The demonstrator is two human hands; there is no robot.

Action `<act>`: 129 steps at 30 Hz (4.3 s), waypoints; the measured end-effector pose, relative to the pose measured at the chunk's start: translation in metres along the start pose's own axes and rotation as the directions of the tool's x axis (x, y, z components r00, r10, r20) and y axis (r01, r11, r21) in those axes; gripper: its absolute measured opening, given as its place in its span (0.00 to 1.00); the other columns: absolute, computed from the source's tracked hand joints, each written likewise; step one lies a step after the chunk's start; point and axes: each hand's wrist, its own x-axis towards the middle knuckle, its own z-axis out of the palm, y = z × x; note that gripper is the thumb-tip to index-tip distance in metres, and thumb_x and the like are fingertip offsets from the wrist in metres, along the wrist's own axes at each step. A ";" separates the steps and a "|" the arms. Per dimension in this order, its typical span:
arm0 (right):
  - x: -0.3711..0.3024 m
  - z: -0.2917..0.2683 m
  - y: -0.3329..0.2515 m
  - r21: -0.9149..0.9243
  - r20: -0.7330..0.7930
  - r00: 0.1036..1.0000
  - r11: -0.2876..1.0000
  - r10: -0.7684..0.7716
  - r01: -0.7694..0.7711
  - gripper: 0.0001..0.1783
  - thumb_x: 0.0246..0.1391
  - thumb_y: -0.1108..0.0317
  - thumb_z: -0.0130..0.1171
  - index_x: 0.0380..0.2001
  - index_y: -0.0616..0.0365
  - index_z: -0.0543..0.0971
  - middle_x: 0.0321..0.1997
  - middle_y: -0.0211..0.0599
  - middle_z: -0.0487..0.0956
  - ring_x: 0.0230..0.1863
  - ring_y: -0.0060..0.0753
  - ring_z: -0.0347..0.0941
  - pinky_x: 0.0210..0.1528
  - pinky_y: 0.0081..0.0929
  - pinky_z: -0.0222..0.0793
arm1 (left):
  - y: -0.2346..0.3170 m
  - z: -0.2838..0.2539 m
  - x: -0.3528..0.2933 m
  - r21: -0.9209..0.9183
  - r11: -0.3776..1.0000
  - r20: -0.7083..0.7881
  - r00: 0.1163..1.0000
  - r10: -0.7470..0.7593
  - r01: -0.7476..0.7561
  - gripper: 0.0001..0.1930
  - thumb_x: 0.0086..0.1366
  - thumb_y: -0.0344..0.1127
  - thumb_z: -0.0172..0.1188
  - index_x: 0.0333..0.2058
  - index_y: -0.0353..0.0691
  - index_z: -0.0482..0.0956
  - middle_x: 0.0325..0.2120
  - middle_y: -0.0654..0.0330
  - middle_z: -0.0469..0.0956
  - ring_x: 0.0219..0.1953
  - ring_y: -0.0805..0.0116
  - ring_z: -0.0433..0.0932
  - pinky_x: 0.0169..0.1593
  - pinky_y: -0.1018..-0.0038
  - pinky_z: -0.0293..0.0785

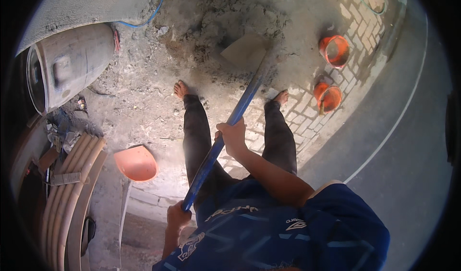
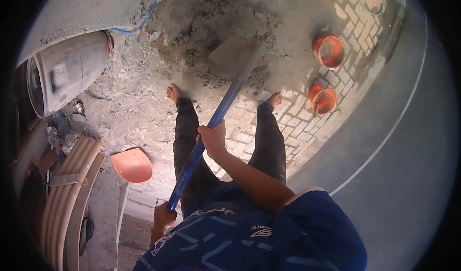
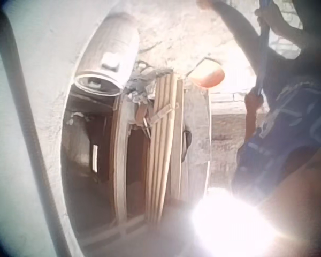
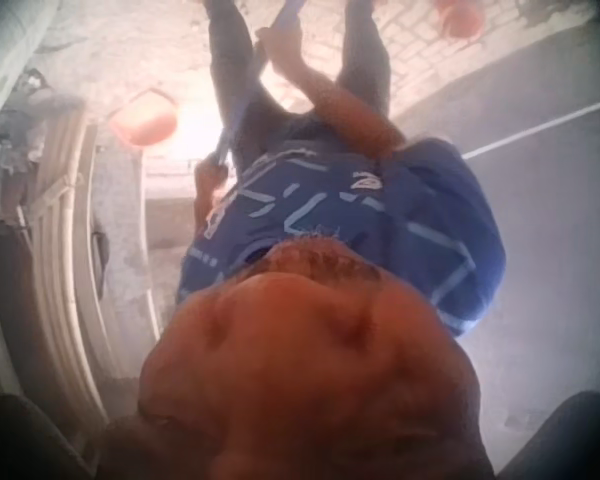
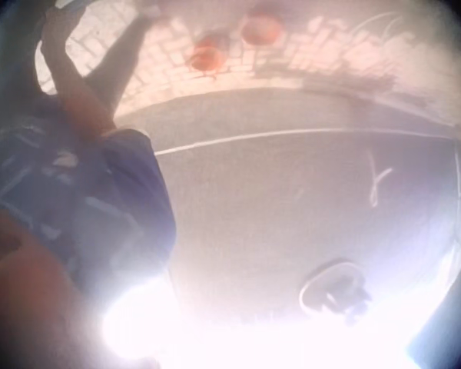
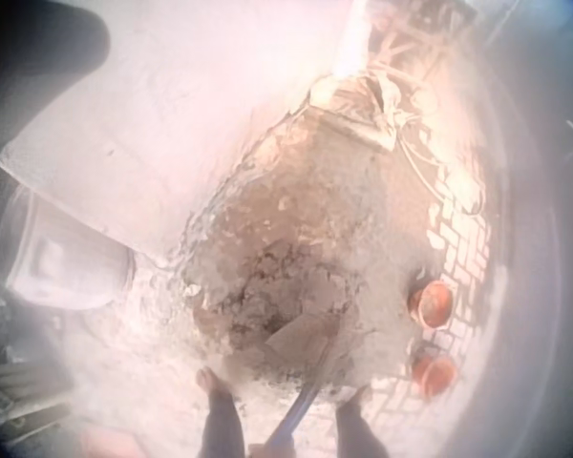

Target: The person mixes a pile of concrete on the floor using a hoe, then scoops the mixture into an orange bucket. They add water from a larger bucket and continue mixing. Finally, they use a trowel to scrape remaining concrete from the floor into the bucket.

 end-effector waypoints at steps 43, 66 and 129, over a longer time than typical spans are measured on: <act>0.207 -0.212 -0.053 0.375 -0.550 0.832 0.912 0.073 0.168 0.20 0.44 0.82 0.56 0.40 0.61 0.60 0.22 0.40 0.68 0.16 0.36 0.68 0.16 0.36 0.67 | 0.228 0.041 0.211 0.515 0.726 0.216 0.889 0.404 -0.456 0.14 0.55 0.32 0.57 0.42 0.41 0.79 0.28 0.45 0.82 0.35 0.45 0.82 0.43 0.54 0.77; 0.103 0.034 -0.105 0.802 0.073 0.987 0.580 0.141 -0.142 0.09 0.52 0.81 0.57 0.33 0.67 0.67 0.31 0.43 0.72 0.29 0.40 0.76 0.30 0.38 0.75 | 0.283 -0.304 0.138 0.692 0.691 -0.036 0.947 0.319 -0.207 0.06 0.49 0.26 0.64 0.28 0.33 0.79 0.20 0.48 0.78 0.22 0.57 0.77 0.31 0.64 0.71; 0.454 -0.714 0.013 0.342 -0.561 0.814 0.938 0.149 0.064 0.29 0.47 0.62 0.71 0.48 0.71 0.73 0.44 0.50 0.78 0.44 0.44 0.79 0.39 0.46 0.78 | 0.255 -0.132 0.055 0.234 0.954 -0.345 0.934 -0.096 0.184 0.29 0.70 0.53 0.49 0.64 0.43 0.67 0.57 0.55 0.73 0.51 0.58 0.76 0.52 0.63 0.75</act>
